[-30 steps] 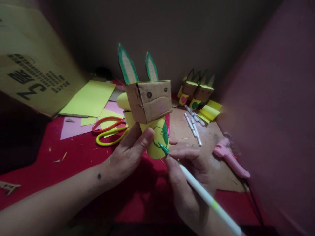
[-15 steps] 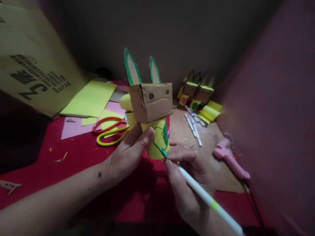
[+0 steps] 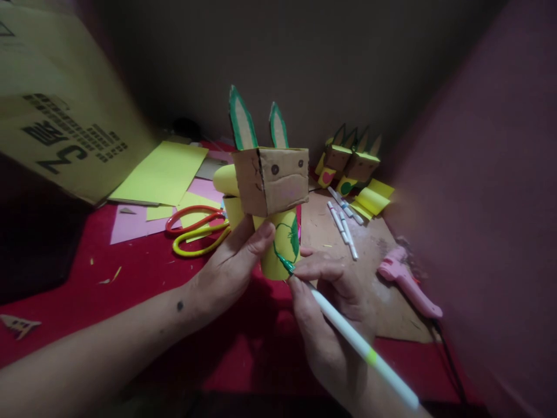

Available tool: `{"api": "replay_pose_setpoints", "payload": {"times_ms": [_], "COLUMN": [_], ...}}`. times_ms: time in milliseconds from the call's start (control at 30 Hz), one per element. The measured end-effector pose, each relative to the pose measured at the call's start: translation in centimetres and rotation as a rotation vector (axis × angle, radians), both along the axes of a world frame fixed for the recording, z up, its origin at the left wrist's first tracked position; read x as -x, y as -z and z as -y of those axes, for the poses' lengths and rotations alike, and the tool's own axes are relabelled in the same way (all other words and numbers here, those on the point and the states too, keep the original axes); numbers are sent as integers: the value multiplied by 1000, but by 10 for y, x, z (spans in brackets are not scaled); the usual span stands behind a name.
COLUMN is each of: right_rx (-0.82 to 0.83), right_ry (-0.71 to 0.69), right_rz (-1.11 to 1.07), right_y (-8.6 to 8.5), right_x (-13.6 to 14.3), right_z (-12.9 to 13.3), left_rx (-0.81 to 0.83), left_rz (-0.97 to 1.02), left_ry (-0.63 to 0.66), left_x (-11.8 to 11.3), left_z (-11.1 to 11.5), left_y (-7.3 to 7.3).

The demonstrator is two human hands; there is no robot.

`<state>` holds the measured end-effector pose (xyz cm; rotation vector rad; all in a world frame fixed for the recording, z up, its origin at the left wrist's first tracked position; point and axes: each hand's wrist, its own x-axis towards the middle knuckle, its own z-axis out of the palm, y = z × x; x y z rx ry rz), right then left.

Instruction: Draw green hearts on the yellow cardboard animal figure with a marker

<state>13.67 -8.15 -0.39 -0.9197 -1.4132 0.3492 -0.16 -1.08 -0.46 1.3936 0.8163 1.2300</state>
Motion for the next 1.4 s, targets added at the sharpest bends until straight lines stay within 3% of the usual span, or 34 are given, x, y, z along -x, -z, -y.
{"api": "replay_pose_setpoints", "payload": {"times_ms": [300, 1400], "right_rx": [33, 16], "right_ry": [-24, -7], "right_rz": [26, -32], "right_y": [1, 3], "right_x": [-4, -1], "right_z": [3, 2], "left_rx": [44, 59], "left_rz": [136, 127], "left_ry": [92, 133], "left_x": [-2, -3], "left_z": [0, 1], "left_y": [3, 1]}}
